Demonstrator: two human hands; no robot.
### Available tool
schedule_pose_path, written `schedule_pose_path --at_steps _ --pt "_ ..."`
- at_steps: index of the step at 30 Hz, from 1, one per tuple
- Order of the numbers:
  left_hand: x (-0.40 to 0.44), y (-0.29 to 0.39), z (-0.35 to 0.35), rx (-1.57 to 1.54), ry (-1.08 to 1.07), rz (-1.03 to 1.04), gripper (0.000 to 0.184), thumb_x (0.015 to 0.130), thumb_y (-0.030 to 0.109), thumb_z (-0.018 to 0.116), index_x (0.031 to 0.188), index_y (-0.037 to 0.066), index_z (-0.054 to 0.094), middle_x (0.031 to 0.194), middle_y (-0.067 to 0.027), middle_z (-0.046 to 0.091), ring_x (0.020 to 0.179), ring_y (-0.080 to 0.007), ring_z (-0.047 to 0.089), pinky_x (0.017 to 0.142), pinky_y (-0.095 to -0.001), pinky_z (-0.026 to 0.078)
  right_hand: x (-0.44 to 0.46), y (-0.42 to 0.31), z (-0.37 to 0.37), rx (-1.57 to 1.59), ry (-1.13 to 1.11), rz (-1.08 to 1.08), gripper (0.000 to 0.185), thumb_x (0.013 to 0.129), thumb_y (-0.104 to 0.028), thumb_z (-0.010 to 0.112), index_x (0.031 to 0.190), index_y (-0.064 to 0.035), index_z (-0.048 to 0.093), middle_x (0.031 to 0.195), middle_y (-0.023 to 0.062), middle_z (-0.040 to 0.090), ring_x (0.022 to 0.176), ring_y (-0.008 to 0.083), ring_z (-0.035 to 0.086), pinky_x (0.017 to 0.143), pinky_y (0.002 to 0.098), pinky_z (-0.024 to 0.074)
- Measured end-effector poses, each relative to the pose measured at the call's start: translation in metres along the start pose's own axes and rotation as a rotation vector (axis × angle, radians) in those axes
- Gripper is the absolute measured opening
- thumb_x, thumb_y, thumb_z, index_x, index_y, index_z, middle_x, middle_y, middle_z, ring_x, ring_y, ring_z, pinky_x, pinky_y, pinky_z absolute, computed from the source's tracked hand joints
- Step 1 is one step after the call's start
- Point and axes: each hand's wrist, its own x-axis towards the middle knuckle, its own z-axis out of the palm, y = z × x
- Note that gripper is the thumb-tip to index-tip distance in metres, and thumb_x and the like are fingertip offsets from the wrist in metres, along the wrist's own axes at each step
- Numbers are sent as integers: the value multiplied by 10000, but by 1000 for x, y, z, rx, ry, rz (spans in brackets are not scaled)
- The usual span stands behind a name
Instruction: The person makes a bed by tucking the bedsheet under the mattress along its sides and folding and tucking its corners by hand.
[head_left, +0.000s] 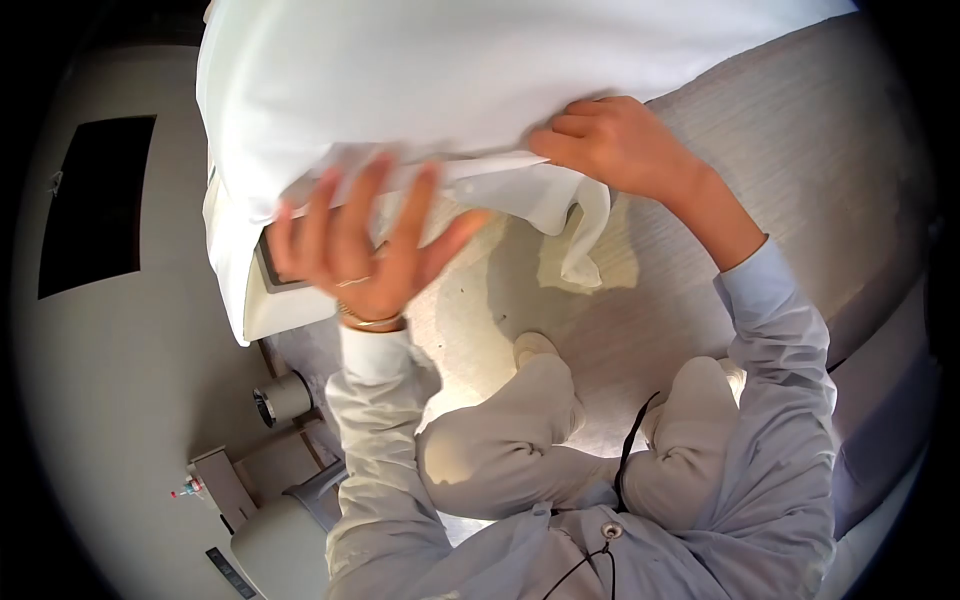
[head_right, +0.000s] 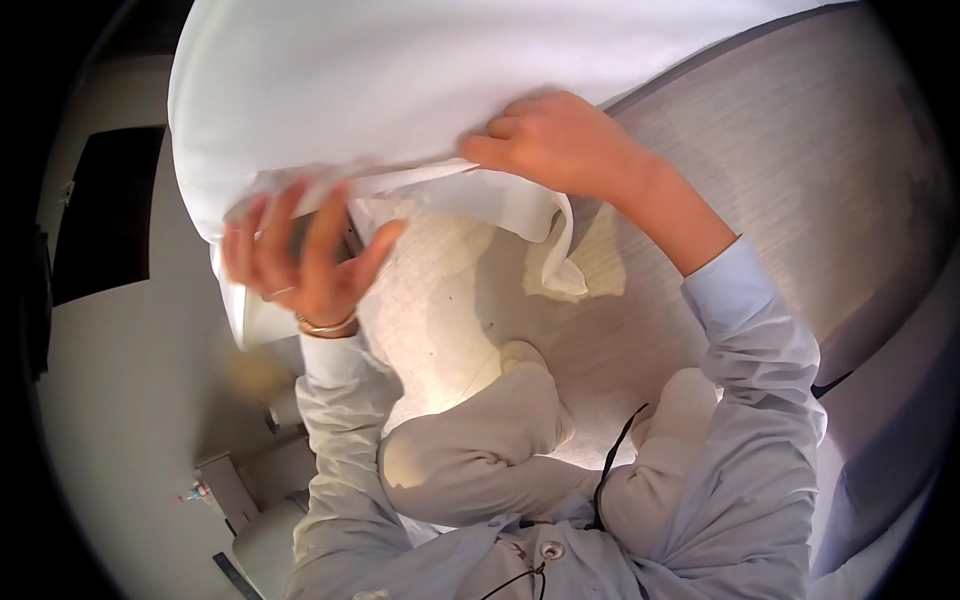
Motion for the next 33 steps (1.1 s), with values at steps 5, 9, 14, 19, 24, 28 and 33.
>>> schedule_pose_path --at_steps 5,9,14,19,24,28,33 --pt "-2 -51 -17 151 -39 117 274 675 413 754 851 214 688 929 67 629 959 -196 547 963 -404 357 -1 0 -17 -47 -71 -6 86 798 -184 555 865 -130 549 611 26 540 632 215 584 513 338 440" --pt "19 -61 -21 63 -223 347 245 675 301 765 858 172 664 891 51 640 872 -186 575 933 -374 387 3 0 -20 2 -143 29 121 764 -144 595 862 -80 565 664 36 556 633 213 577 526 312 468" --pt "10 -57 5 92 -136 263 174 718 274 734 822 188 624 827 67 611 782 -133 533 913 -352 337 -6 -2 -9 38 -198 208 129 853 -206 566 912 -92 576 744 37 606 704 249 599 587 343 485" --pt "-1 -46 27 129 21 134 149 771 269 710 836 176 613 750 75 587 723 -139 506 926 -342 284 -41 -2 7 464 -225 599 232 873 -322 554 972 -115 587 857 86 613 877 282 572 729 399 461" --pt "-5 -43 30 176 58 68 117 790 258 697 808 179 612 755 84 571 751 -142 507 939 -358 283 -47 -4 10 467 -295 666 233 850 -294 595 885 -65 619 793 92 608 805 275 581 700 379 459" --pt "-6 -43 25 234 -7 86 161 750 298 725 818 194 623 763 71 569 756 -142 496 950 -382 303 -58 18 17 434 -135 591 234 847 -297 595 852 -72 656 757 103 614 772 278 575 675 387 453" --pt "-3 -40 23 257 -8 75 151 757 289 720 810 189 621 761 70 569 765 -142 499 949 -385 304 -52 27 21 326 -42 586 237 857 -345 568 834 -132 670 747 82 622 769 296 571 672 399 459"
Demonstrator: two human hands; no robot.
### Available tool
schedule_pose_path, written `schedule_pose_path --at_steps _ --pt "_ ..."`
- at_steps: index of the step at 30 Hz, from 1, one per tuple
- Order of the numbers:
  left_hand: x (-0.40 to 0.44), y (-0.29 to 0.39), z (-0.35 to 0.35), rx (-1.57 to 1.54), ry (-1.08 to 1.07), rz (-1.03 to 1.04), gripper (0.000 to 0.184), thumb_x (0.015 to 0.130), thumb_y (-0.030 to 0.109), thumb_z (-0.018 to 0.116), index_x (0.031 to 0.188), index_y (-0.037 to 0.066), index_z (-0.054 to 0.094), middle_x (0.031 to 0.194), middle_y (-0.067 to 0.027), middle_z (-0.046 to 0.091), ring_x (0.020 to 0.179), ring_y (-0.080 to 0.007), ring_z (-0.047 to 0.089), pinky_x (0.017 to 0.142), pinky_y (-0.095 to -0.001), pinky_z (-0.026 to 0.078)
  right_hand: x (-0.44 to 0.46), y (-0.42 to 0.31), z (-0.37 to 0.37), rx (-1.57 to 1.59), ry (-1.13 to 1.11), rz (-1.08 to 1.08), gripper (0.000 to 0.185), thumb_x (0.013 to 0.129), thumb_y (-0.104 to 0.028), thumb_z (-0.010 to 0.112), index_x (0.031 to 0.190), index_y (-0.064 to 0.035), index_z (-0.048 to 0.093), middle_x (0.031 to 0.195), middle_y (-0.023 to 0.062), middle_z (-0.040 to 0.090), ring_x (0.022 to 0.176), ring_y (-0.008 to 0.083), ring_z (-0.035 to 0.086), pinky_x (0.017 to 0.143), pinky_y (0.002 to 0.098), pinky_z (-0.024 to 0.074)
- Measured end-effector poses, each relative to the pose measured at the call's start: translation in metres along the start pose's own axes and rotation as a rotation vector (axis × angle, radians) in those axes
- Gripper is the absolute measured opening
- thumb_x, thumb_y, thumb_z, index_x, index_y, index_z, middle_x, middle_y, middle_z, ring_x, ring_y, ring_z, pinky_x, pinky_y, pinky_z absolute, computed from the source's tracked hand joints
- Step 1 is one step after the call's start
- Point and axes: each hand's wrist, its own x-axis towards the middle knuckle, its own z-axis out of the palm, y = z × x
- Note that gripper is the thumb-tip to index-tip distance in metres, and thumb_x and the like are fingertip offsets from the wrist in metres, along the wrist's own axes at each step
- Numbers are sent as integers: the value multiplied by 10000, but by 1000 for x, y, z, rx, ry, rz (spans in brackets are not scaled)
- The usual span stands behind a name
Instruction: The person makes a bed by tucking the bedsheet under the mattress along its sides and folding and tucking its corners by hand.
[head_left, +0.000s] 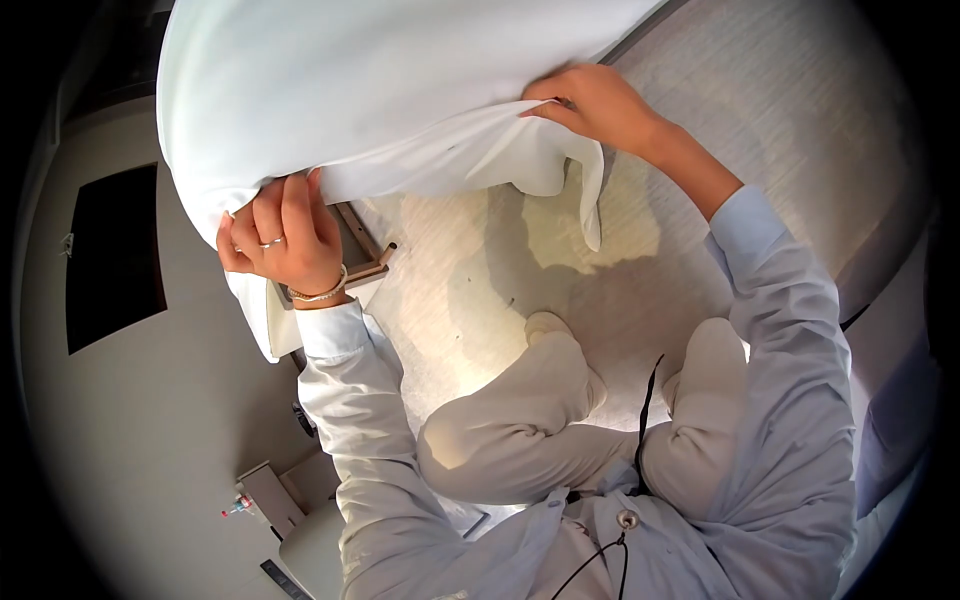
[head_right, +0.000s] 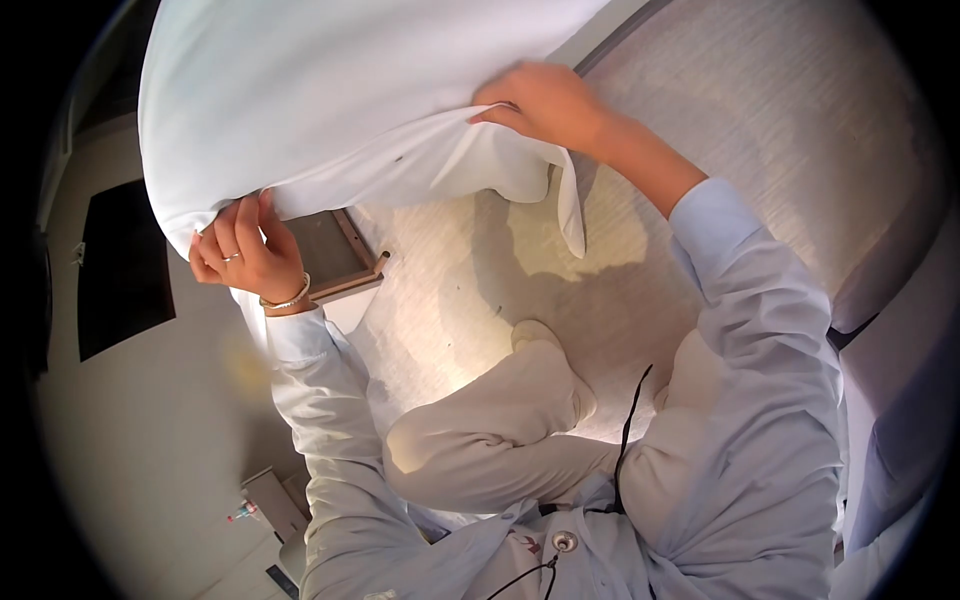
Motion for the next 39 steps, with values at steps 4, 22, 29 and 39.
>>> schedule_pose_path --at_steps 4,22,29,39 --pt "5 6 -2 42 -11 -60 141 796 249 690 775 137 607 740 45 584 720 -161 515 932 -370 292 2 -7 -11 -5 -85 54 255 868 -354 552 832 -127 664 753 87 622 744 302 566 659 401 454" --pt "-22 91 -22 -673 -95 112 163 716 126 659 874 160 645 1021 -73 586 887 -275 570 711 -381 481 1 -5 -7 -63 7 -45 211 875 -294 563 817 -101 627 611 97 553 573 267 524 537 373 402" --pt "-73 166 12 -835 -708 -150 648 743 75 594 1354 48 381 1413 -150 348 1246 -323 378 1002 -455 326 -2 -8 -5 -296 69 -35 137 856 -255 576 859 -127 625 680 68 611 660 269 595 573 369 459" --pt "-88 176 32 -817 -588 -190 553 739 46 575 1276 26 446 1372 -168 386 1218 -339 398 976 -436 345 -20 -15 8 -415 174 59 201 825 -305 610 875 -111 593 737 47 614 741 223 605 595 371 487"
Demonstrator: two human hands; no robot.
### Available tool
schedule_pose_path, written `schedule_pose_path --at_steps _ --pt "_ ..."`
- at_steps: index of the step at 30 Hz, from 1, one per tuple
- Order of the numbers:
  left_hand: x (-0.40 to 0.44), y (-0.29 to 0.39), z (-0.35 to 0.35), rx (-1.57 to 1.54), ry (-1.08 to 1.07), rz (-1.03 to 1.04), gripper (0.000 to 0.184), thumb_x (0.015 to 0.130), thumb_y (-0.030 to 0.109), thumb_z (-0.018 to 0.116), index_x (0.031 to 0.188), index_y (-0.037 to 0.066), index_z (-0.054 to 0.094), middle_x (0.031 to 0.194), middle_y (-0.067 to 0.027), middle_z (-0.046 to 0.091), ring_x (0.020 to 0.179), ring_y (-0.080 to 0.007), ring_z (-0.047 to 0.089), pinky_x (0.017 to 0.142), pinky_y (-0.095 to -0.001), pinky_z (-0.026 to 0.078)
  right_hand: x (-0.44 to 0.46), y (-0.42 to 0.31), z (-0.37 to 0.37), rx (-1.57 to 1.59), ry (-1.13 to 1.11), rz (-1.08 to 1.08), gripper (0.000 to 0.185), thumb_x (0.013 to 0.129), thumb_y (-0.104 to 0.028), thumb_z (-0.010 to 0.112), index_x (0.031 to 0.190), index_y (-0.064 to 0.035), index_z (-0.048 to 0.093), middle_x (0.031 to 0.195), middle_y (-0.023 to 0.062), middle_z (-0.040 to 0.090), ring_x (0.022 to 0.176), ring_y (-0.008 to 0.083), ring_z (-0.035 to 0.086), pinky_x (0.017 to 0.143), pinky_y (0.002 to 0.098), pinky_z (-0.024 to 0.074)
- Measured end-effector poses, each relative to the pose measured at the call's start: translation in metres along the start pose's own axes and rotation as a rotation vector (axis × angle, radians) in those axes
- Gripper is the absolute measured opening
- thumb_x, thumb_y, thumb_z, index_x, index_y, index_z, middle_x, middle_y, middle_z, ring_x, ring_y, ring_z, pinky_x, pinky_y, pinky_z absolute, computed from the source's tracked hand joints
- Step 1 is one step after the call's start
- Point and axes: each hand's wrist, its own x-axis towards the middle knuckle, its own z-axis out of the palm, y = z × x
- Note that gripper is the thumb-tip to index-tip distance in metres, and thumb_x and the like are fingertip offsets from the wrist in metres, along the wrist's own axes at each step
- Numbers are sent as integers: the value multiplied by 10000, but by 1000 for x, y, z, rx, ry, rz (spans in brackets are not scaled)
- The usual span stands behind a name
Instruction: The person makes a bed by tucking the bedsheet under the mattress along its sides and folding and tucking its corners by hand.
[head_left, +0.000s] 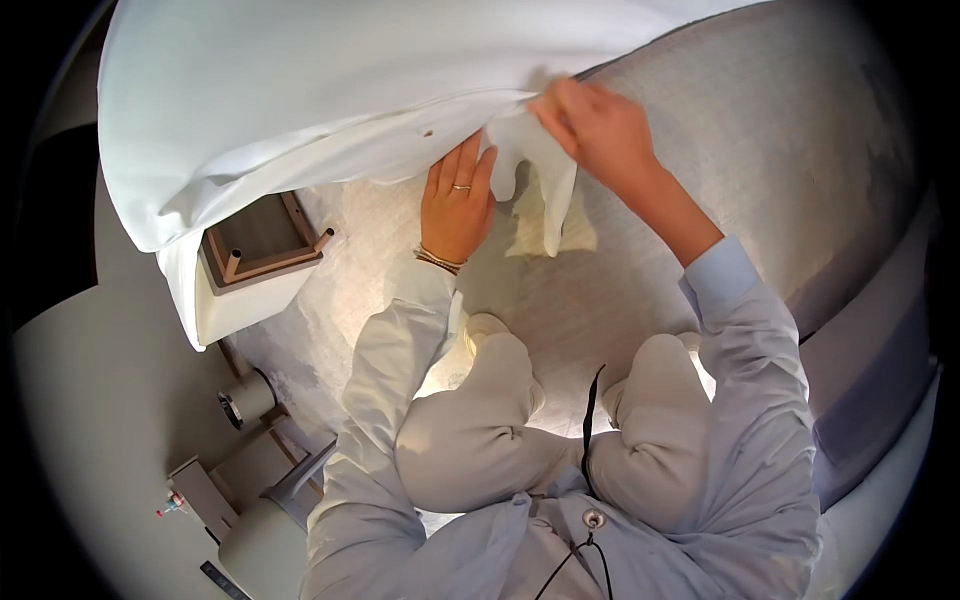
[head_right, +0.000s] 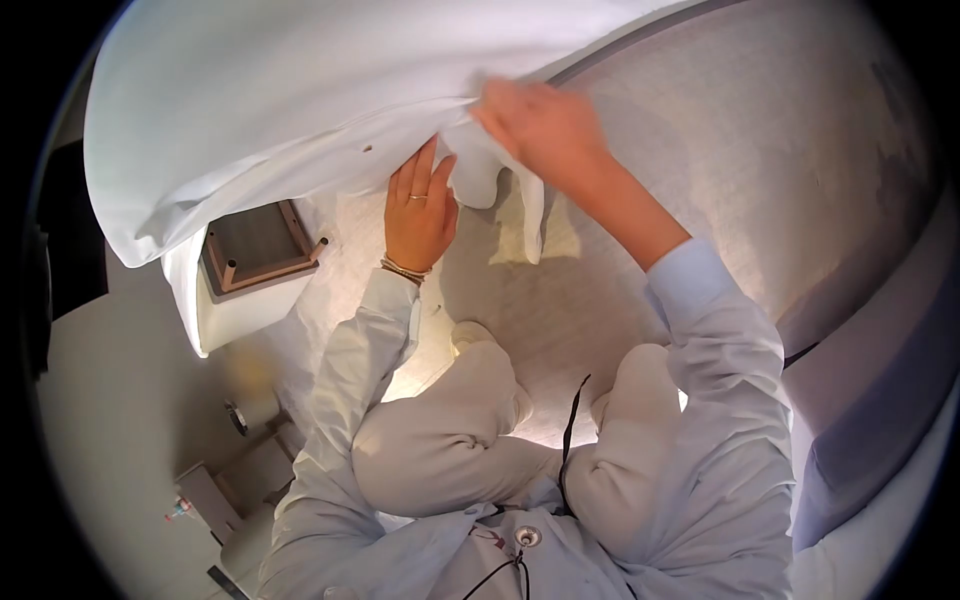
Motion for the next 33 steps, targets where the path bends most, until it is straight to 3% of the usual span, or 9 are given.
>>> schedule_pose_path --at_steps 1,3,7,9,12,25,27,29,33 --pt "1 3 1 -23 5 -31 528 739 44 576 1254 19 459 1366 -170 393 1212 -341 404 971 -442 348 -9 0 9 -3 0 -7 201 825 -305 610 875 -111 593 737 47 614 741 223 605 595 371 487" --pt "3 4 5 -51 21 -62 504 739 43 578 1231 13 473 1359 -172 400 1206 -343 409 966 -447 351 -25 3 26 44 170 -546 277 772 -178 677 1013 -67 598 886 52 631 826 207 613 633 326 511" --pt "2 3 13 -45 77 -113 472 738 42 582 1202 10 497 1325 -169 431 1194 -337 420 957 -453 354 -19 -19 28 11 60 -462 383 773 -89 610 1149 -34 563 1090 72 583 1015 229 566 840 332 489" --pt "1 2 14 -21 86 -110 461 740 44 583 1192 10 504 1310 -168 445 1190 -328 424 953 -451 355 -21 -13 31 16 -74 -440 437 805 -69 503 1236 3 493 1251 80 509 1159 229 478 1002 363 376" --pt "2 2 14 72 84 -134 502 705 81 602 1201 58 525 1291 -91 484 1202 -247 441 975 -403 339 -22 -8 33 79 -173 -338 428 819 -73 485 1244 -25 498 1281 57 492 1208 218 440 1042 372 340" --pt "25 34 0 -1 65 -272 188 776 107 632 909 11 540 1138 -214 503 1036 -388 473 884 -490 368 -14 26 54 20 -55 -427 525 733 -106 602 1249 -160 519 1294 -58 483 1258 178 391 1116 390 251" --pt "34 44 -2 -19 26 -251 194 784 142 639 866 14 519 1141 -237 490 1043 -413 465 875 -504 368 -13 25 53 -63 25 -460 466 711 -114 630 1163 -216 583 1238 -109 518 1228 116 417 1104 390 262" --pt "45 48 1 69 89 -281 242 753 189 670 863 23 533 948 -185 504 984 -400 489 869 -501 390 -5 26 52 -85 57 -453 464 706 -135 640 1161 -212 587 1236 -124 513 1246 117 399 1115 377 250" --pt "45 41 16 228 -26 -297 269 756 184 667 918 16 533 1204 -319 430 1154 -488 384 920 -534 348 1 32 67 182 84 -463 400 709 -151 640 1106 -184 608 1247 -111 507 1254 123 395 1107 346 269"
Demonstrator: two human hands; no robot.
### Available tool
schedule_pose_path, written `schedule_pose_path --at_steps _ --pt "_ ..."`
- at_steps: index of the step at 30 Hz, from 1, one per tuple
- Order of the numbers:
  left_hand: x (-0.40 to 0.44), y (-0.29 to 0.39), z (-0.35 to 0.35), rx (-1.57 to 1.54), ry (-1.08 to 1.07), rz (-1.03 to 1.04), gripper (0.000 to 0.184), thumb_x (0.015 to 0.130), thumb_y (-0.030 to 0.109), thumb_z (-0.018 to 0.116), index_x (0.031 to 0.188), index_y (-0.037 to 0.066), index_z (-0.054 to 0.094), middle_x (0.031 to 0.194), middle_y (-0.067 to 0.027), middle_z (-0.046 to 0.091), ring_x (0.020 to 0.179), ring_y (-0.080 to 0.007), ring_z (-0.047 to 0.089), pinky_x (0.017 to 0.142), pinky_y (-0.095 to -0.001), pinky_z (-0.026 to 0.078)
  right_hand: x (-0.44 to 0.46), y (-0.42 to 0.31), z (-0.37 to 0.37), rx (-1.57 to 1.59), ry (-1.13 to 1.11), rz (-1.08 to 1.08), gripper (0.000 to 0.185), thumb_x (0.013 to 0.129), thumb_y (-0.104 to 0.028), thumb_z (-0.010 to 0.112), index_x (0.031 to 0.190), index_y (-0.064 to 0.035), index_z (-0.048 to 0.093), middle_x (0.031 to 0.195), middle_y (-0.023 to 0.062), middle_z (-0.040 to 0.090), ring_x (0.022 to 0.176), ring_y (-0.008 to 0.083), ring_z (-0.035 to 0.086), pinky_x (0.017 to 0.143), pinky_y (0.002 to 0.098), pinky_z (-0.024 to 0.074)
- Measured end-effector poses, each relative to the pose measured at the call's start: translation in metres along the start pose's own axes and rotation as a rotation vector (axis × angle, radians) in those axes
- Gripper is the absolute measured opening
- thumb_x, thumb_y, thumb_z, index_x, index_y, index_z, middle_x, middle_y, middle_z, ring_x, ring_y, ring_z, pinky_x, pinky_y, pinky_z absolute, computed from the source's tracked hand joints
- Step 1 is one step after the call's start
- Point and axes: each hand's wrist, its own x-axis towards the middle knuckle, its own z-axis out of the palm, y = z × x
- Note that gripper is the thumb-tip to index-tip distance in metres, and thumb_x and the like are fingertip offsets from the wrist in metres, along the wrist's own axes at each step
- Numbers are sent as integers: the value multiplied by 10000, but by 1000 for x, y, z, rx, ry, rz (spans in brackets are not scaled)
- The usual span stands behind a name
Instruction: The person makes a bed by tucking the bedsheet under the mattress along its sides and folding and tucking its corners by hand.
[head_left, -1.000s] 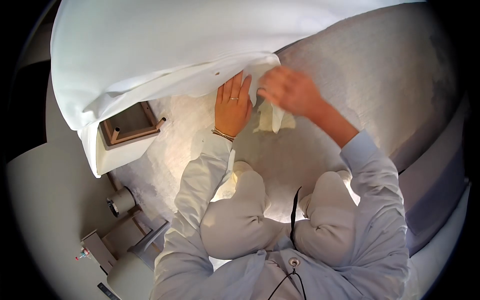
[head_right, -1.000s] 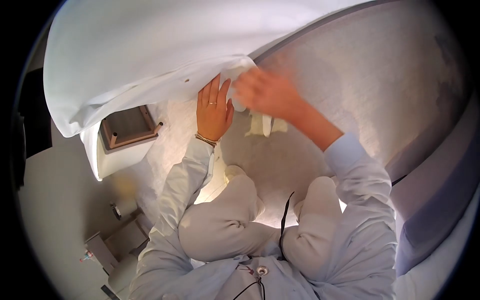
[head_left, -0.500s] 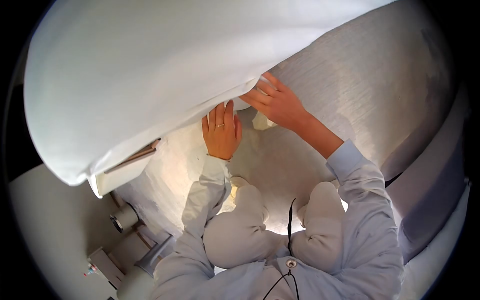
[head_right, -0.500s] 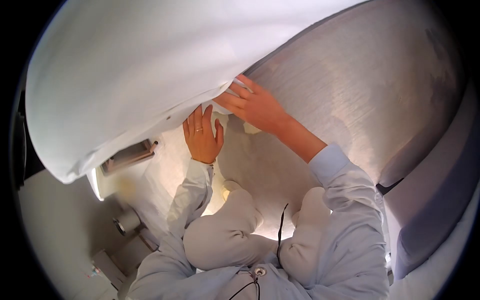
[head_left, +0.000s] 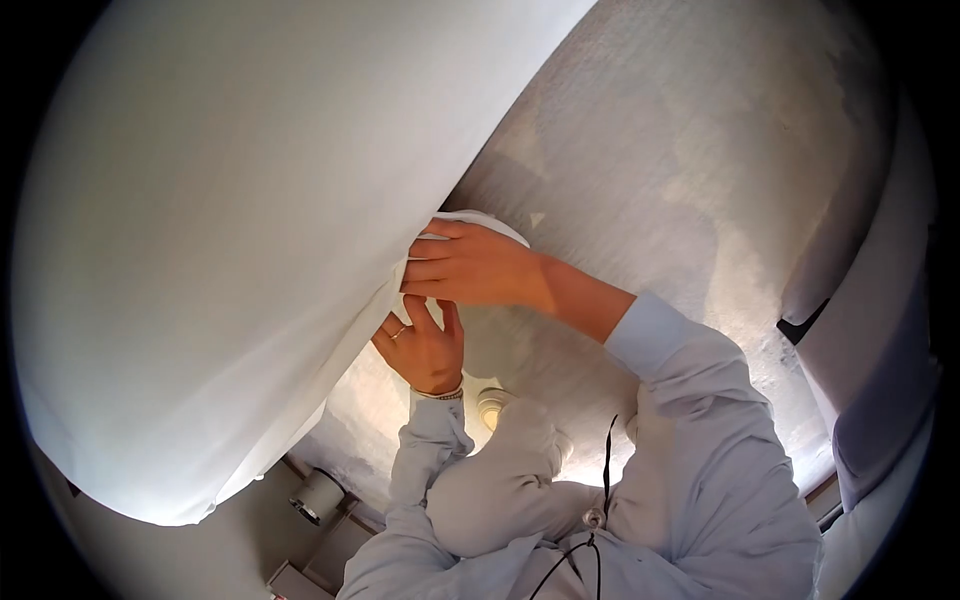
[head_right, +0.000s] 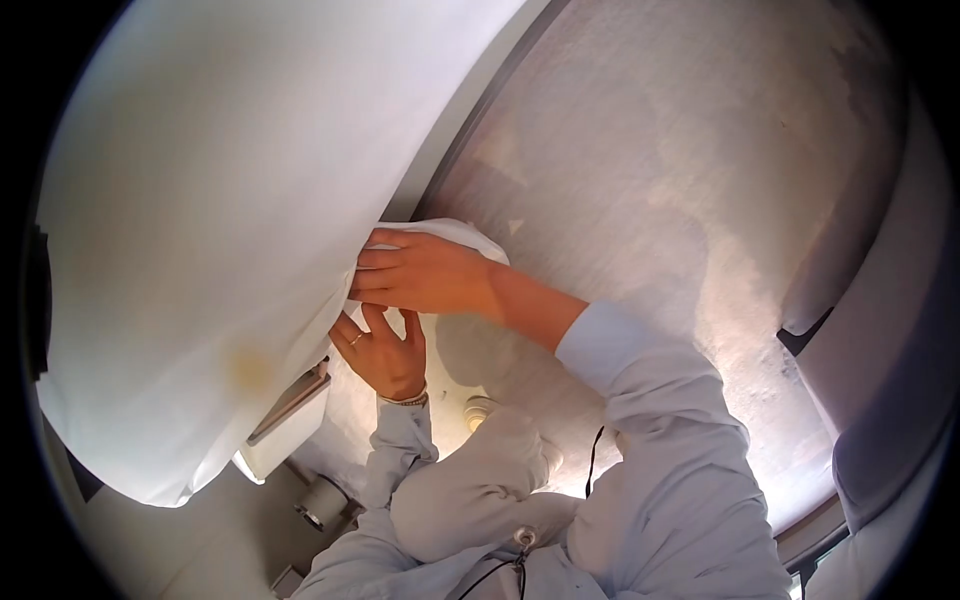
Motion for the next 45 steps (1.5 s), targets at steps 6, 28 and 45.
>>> schedule_pose_path --at_steps 6,28,45 --pt "-5 -8 10 27 52 43 333 726 97 657 1054 109 600 1303 -314 375 1173 -474 374 909 -510 363 5 10 -23 156 -145 -44 325 768 -138 575 1090 -158 606 1203 -69 538 1207 144 438 1074 303 309" --pt "-98 -82 -1 -348 82 -128 558 729 -13 543 1275 66 460 1409 -181 342 1318 -369 299 1052 -540 236 5 -39 -30 -139 -193 72 459 671 91 545 1108 -45 578 1182 82 533 1159 322 447 987 442 386" --pt "-59 -76 4 -139 229 -13 414 731 60 596 1122 -64 538 1079 -210 557 1009 -371 539 889 -466 432 -2 -30 -15 -326 -159 166 436 635 47 577 1058 -58 582 1146 69 535 1156 282 443 1060 498 287"
